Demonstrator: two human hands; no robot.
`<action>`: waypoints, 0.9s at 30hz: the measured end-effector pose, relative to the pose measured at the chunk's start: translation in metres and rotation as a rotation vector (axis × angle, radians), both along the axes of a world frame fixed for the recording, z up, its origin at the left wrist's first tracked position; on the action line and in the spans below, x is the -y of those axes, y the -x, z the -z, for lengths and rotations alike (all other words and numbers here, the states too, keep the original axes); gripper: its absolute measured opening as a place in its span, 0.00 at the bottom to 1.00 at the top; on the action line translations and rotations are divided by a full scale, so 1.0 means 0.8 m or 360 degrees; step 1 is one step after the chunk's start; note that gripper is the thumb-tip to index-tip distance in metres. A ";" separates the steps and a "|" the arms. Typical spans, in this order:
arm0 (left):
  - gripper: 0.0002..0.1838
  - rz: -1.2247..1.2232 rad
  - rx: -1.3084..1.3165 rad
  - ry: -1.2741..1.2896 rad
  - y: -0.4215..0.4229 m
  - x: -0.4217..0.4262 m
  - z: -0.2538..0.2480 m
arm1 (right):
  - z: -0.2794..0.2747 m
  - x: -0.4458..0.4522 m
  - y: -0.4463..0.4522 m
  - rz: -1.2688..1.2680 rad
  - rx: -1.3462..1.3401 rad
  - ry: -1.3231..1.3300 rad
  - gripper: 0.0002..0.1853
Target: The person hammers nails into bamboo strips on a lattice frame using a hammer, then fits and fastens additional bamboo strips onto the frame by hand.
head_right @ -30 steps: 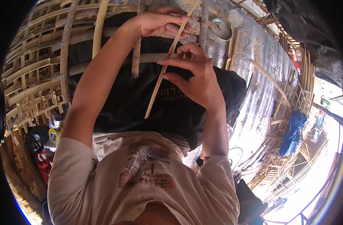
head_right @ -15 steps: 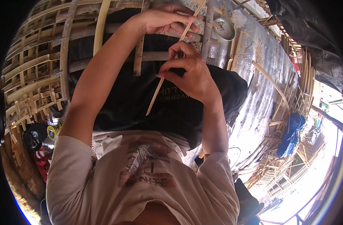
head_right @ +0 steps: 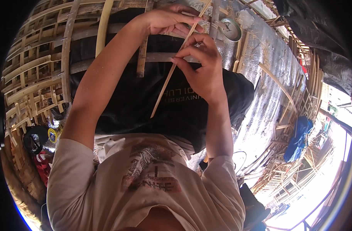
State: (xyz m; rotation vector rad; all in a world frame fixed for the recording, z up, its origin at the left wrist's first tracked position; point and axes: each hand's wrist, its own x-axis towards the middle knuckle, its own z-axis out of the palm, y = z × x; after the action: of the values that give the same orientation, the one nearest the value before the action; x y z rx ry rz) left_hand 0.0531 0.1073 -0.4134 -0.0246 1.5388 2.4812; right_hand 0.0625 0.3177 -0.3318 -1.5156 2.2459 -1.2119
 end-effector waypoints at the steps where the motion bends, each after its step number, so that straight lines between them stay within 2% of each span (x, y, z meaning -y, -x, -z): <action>1: 0.29 0.0003 -0.0003 -0.0013 0.000 0.000 0.001 | 0.000 -0.001 0.002 -0.0020 -0.0036 -0.0007 0.11; 3: 0.30 -0.0008 -0.0018 0.0027 0.002 0.000 0.002 | 0.001 -0.003 0.006 -0.0059 -0.0109 -0.0022 0.12; 6: 0.32 -0.0040 0.0007 0.0098 0.005 -0.001 0.005 | -0.016 -0.004 0.009 -0.0356 -0.0046 -0.0234 0.15; 12: 0.36 0.0041 0.0047 0.0043 -0.002 0.001 -0.004 | -0.016 0.000 0.013 -0.0523 -0.0143 -0.0333 0.17; 22: 0.34 0.0106 0.0006 0.0123 -0.007 0.001 -0.012 | 0.014 0.002 0.010 -0.0474 0.0179 -0.0140 0.12; 25: 0.31 0.0113 -0.0015 0.0097 -0.006 -0.001 -0.014 | 0.017 0.000 0.007 -0.0418 0.0236 -0.0146 0.11; 27: 0.27 0.0108 0.0134 0.0010 -0.008 0.001 -0.026 | 0.019 -0.002 0.003 -0.0350 0.0280 -0.0161 0.11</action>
State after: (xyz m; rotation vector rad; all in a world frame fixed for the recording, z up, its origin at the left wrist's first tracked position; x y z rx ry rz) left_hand 0.0591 0.1061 -0.3924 -0.0758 1.4886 2.3912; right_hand 0.0599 0.3190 -0.3470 -1.5074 1.9408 -1.1033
